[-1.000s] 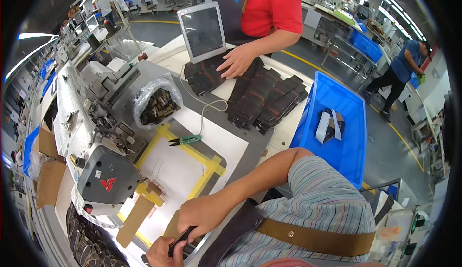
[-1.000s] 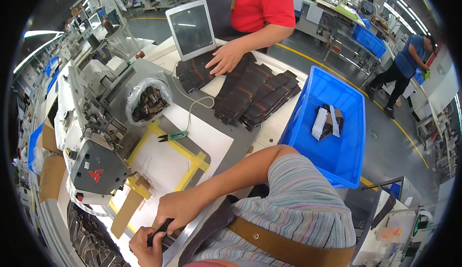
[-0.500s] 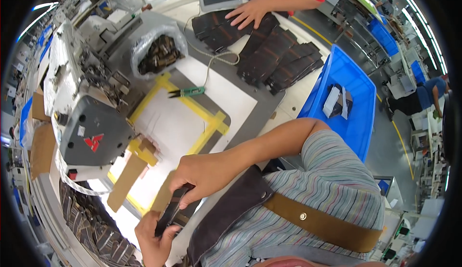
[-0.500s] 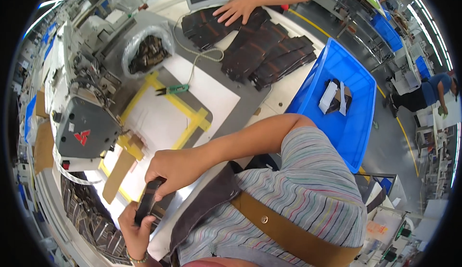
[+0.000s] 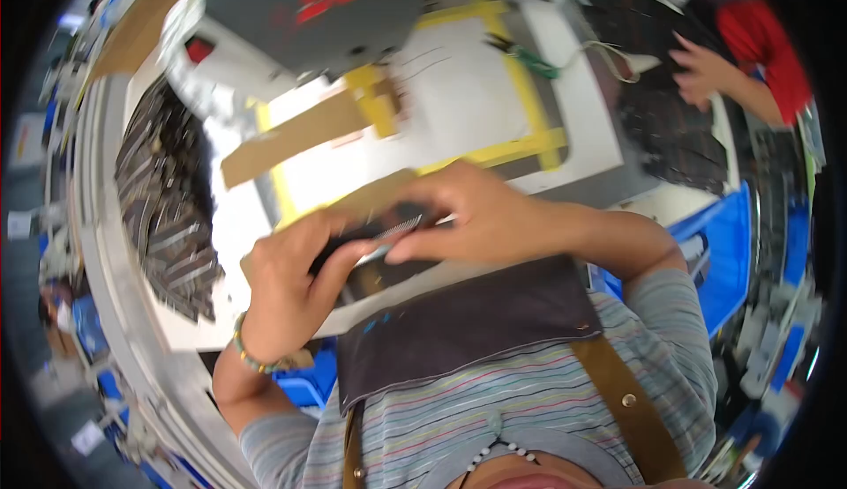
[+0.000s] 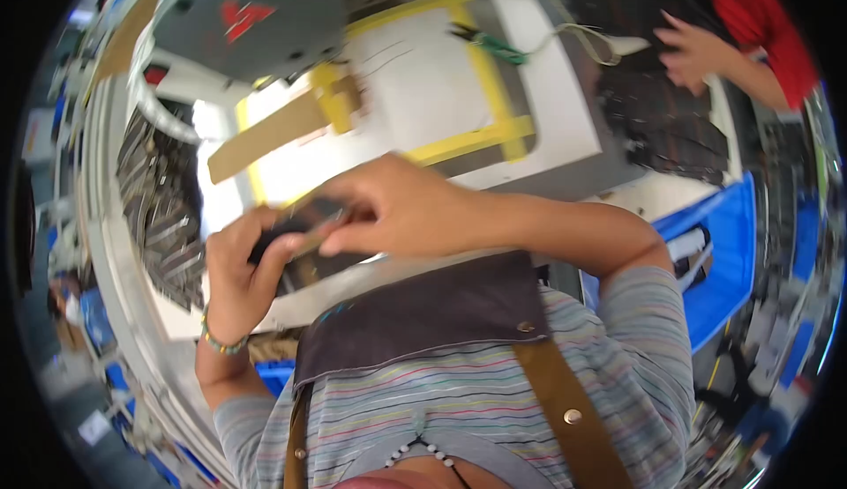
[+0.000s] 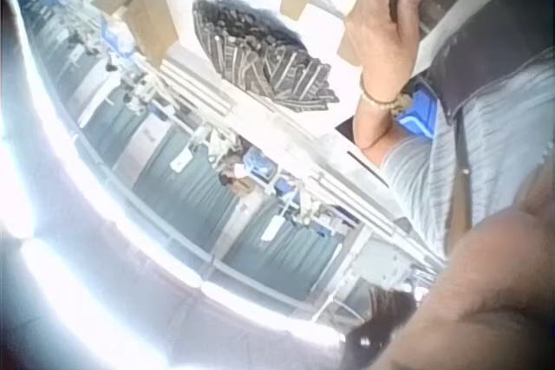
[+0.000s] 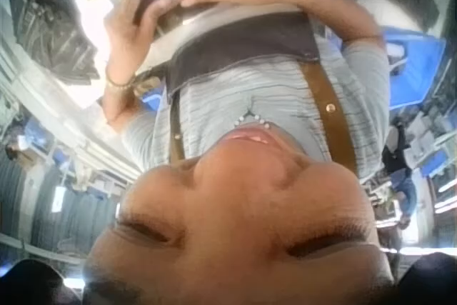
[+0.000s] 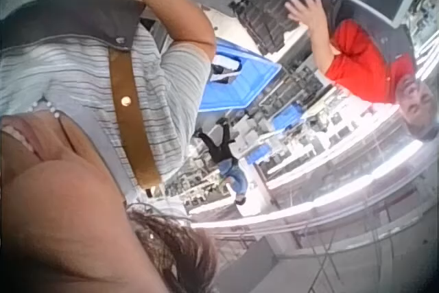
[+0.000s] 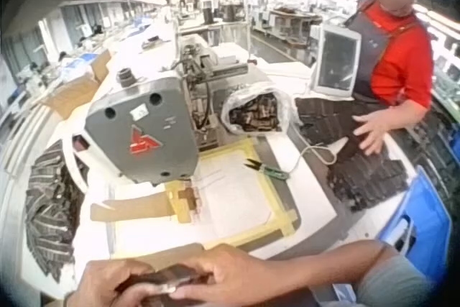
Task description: Using an industrial sewing machine to assemble leather and fabric straps.
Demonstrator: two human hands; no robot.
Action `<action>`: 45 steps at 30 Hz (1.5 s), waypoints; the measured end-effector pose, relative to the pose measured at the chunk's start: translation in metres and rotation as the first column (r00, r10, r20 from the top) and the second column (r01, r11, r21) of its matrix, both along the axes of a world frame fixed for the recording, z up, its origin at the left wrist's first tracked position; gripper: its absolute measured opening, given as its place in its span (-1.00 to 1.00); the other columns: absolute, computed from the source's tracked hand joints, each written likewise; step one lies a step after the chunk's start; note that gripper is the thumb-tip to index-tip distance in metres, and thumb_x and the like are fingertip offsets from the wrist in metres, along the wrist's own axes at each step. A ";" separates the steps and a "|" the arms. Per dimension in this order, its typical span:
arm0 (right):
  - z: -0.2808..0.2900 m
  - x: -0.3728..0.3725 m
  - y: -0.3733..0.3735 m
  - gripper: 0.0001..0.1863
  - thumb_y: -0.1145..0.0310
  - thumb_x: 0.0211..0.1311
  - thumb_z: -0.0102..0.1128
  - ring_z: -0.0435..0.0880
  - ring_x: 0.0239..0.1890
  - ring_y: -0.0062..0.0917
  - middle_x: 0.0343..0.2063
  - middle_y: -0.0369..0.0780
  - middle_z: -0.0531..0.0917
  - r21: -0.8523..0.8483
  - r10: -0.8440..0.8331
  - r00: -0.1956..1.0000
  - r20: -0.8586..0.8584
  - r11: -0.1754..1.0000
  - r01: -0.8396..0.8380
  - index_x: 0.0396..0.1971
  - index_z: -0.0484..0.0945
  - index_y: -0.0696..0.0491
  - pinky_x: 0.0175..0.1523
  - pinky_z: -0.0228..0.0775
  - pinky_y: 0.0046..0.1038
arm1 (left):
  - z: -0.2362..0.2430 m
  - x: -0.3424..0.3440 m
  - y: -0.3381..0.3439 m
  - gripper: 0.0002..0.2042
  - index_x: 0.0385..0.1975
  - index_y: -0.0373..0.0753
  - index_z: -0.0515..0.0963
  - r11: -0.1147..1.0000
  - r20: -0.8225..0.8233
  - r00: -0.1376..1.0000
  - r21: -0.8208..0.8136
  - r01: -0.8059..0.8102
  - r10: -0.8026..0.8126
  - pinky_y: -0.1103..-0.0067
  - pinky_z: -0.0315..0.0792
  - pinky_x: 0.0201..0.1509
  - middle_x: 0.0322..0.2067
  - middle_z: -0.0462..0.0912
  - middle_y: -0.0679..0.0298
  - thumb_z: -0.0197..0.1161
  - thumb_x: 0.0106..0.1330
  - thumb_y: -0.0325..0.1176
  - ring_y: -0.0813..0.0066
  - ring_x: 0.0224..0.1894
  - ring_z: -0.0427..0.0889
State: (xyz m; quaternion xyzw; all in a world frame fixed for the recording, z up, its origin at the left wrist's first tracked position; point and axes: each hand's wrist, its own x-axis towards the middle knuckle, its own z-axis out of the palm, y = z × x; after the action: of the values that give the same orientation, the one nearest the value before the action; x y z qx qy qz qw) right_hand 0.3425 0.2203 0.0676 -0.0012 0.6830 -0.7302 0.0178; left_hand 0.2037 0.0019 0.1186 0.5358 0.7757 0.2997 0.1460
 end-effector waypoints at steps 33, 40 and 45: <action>-0.086 -0.057 0.114 -0.49 0.21 0.35 0.44 0.32 0.59 -0.19 0.57 -0.24 0.43 0.901 0.289 0.905 -0.312 0.394 0.185 0.28 0.69 -0.07 0.66 0.14 -0.02 | -0.122 -0.151 0.068 -0.84 -0.06 -0.35 0.79 0.985 -0.029 0.990 0.115 -0.132 0.136 0.58 0.57 -0.11 -0.30 0.85 0.14 0.44 0.51 -0.40 0.55 -0.30 0.73; -0.087 -0.059 0.113 -0.52 0.23 0.30 0.49 0.38 0.55 -0.18 0.53 -0.23 0.47 0.886 0.272 0.900 -0.341 0.413 0.211 0.21 0.71 -0.05 0.62 0.21 -0.02 | -0.131 -0.133 0.092 -0.82 -0.06 -0.31 0.78 0.981 -0.159 0.974 -0.084 -0.177 0.162 0.43 0.62 -0.08 -0.21 0.86 0.10 0.45 0.49 -0.36 0.16 -0.21 0.82; -0.093 -0.058 0.119 -0.49 0.25 0.30 0.48 0.40 0.53 -0.15 0.53 -0.20 0.47 0.861 0.276 0.886 -0.371 0.459 0.218 0.24 0.67 -0.03 0.60 0.23 -0.04 | -0.145 -0.134 0.085 -0.86 -0.13 -0.31 0.75 0.990 -0.299 0.948 0.118 -0.078 0.110 0.28 0.62 -0.09 -0.21 0.83 0.02 0.47 0.44 -0.40 -0.11 -0.16 0.77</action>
State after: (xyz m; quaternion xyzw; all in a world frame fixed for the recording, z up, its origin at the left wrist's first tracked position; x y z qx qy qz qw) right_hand 0.2845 0.3392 -0.0255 -0.1772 0.9441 -0.2434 -0.1341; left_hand 0.0700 0.0871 -0.0267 0.5450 0.7967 0.2604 -0.0183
